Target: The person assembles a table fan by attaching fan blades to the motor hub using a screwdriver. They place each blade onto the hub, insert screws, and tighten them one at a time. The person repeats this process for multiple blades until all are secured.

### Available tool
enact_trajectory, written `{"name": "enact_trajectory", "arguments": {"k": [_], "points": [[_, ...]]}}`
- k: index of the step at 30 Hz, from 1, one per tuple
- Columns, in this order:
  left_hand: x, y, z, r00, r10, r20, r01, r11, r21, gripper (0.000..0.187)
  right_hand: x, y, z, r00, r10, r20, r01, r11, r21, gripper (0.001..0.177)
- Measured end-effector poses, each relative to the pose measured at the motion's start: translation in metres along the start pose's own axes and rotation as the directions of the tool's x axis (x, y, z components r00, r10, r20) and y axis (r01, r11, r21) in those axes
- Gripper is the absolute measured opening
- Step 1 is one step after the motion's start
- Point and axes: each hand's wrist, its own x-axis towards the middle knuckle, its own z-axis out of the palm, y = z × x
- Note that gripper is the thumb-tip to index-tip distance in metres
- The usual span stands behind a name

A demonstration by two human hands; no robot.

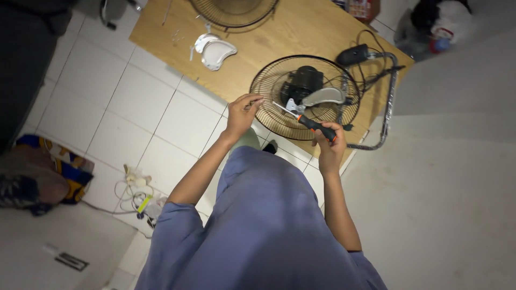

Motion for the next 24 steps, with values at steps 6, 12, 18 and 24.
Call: {"name": "enact_trajectory", "arguments": {"k": [6, 12, 18, 24], "points": [[0.003, -0.004, -0.048, 0.988, -0.089, -0.13, 0.086, 0.996, -0.03, 0.017, 0.013, 0.009, 0.032, 0.994, 0.094, 0.056, -0.092, 0.995, -0.04, 0.026], [0.027, -0.02, -0.099, 0.982, -0.055, -0.181, 0.056, 0.998, 0.001, 0.019, 0.039, 0.022, 0.079, 0.983, 0.155, 0.1, -0.162, 0.984, 0.069, 0.023], [0.087, -0.069, -0.171, 0.949, -0.121, -0.29, 0.127, 0.992, 0.0, 0.02, 0.068, 0.027, 0.14, 0.981, 0.162, 0.111, -0.18, 0.967, 0.179, 0.022], [0.164, -0.148, -0.258, 0.933, -0.041, -0.357, 0.142, 0.954, 0.262, 0.014, 0.098, 0.03, 0.212, 0.973, 0.224, 0.058, -0.227, 0.972, 0.066, 0.021]]}}
